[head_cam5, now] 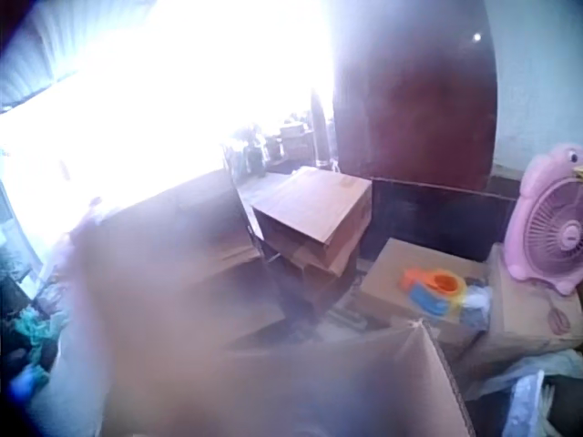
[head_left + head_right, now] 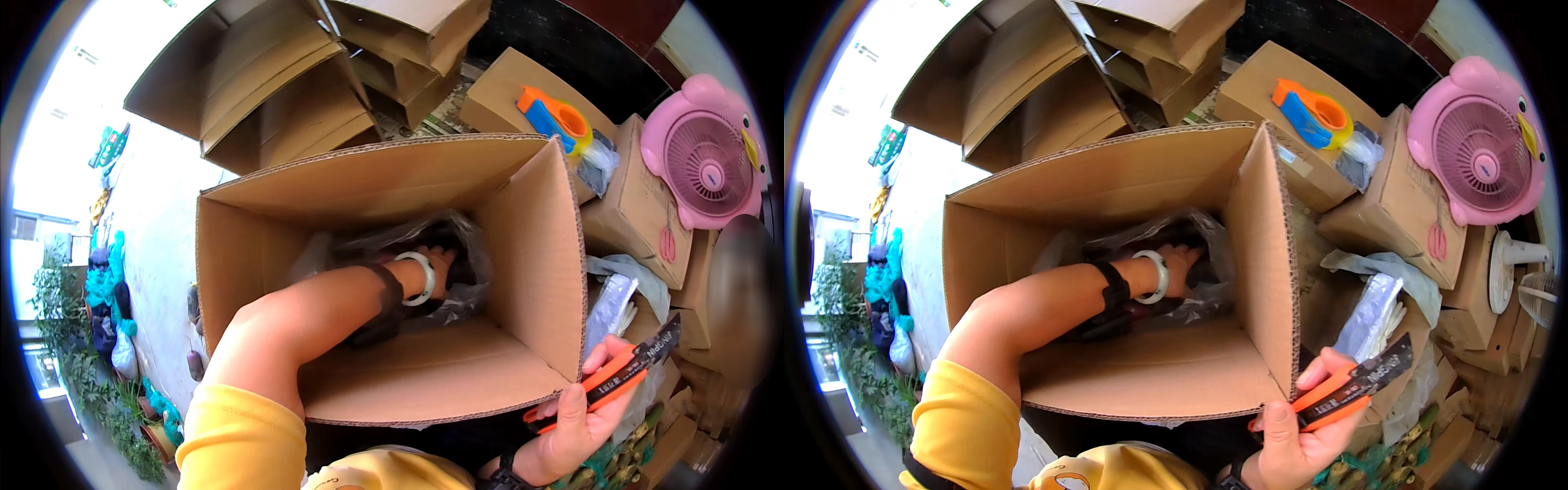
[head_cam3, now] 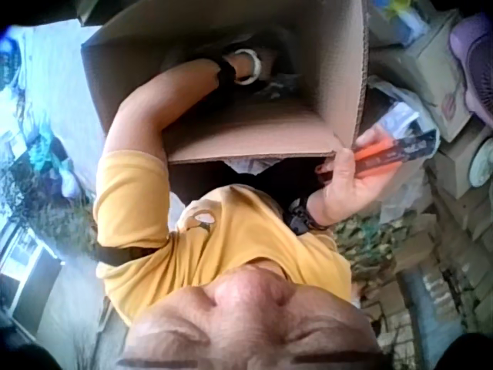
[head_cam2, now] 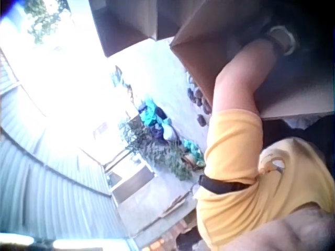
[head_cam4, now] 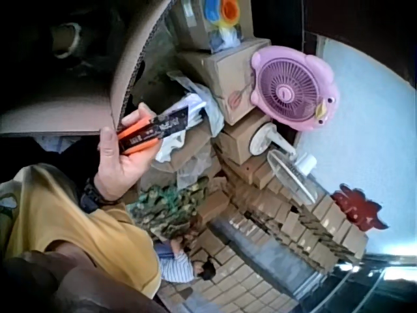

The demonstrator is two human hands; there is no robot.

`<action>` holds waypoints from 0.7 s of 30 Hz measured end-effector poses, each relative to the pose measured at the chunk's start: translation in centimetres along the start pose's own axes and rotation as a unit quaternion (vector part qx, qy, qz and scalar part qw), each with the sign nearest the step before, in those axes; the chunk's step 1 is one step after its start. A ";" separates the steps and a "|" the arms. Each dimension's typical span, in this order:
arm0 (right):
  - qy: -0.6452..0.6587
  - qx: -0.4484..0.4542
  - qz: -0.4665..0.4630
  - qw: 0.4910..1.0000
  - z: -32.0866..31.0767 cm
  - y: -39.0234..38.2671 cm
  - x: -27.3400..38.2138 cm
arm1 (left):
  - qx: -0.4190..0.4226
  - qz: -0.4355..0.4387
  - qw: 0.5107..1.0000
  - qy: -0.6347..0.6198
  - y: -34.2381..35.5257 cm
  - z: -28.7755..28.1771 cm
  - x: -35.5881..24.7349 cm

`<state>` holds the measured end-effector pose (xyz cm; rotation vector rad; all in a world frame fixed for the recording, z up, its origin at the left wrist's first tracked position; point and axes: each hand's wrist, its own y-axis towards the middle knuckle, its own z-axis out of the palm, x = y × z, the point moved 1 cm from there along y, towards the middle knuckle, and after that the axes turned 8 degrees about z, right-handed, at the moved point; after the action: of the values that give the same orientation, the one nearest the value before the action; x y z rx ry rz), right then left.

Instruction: The person trims the stems of passion fruits using shears, places the fruits into a plastic bag inside a cardboard box on a scale, ties the bag, and seals the box using a tape dispenser.

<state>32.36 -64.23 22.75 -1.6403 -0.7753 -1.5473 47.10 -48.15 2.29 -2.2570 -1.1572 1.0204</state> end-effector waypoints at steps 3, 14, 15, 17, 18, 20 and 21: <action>-0.001 0.009 -0.020 1.000 0.7 -0.2 0.2 | 0.028 0.055 0.995 0.079 0.0 -0.3 -1.0; -0.017 0.023 -0.079 0.996 -0.8 -0.1 -0.2 | -0.284 0.147 0.947 0.036 -33.9 -20.5 -2.9; 0.004 0.044 -0.107 0.993 -1.8 -0.1 -0.2 | -0.352 0.224 0.909 -0.018 -36.3 -19.0 0.0; 0.038 0.075 -0.159 0.984 -2.2 -0.5 0.3 | -0.450 0.153 0.867 -0.148 -42.8 -13.1 2.8; 0.056 0.118 -0.168 0.977 -2.0 -1.3 0.7 | -0.488 0.099 0.842 -0.208 -45.6 -9.8 5.3; 0.077 0.197 -0.156 0.965 0.3 -3.7 1.9 | -0.517 -0.106 0.803 -0.278 -50.2 -1.3 11.1; 0.095 0.265 -0.131 0.951 1.8 -5.5 2.2 | -0.526 -0.189 0.768 -0.311 -51.7 3.6 12.9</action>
<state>28.96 -59.91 25.56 -1.0117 -1.2141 -1.4747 22.43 -7.82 27.09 -2.1631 -2.9366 1.1151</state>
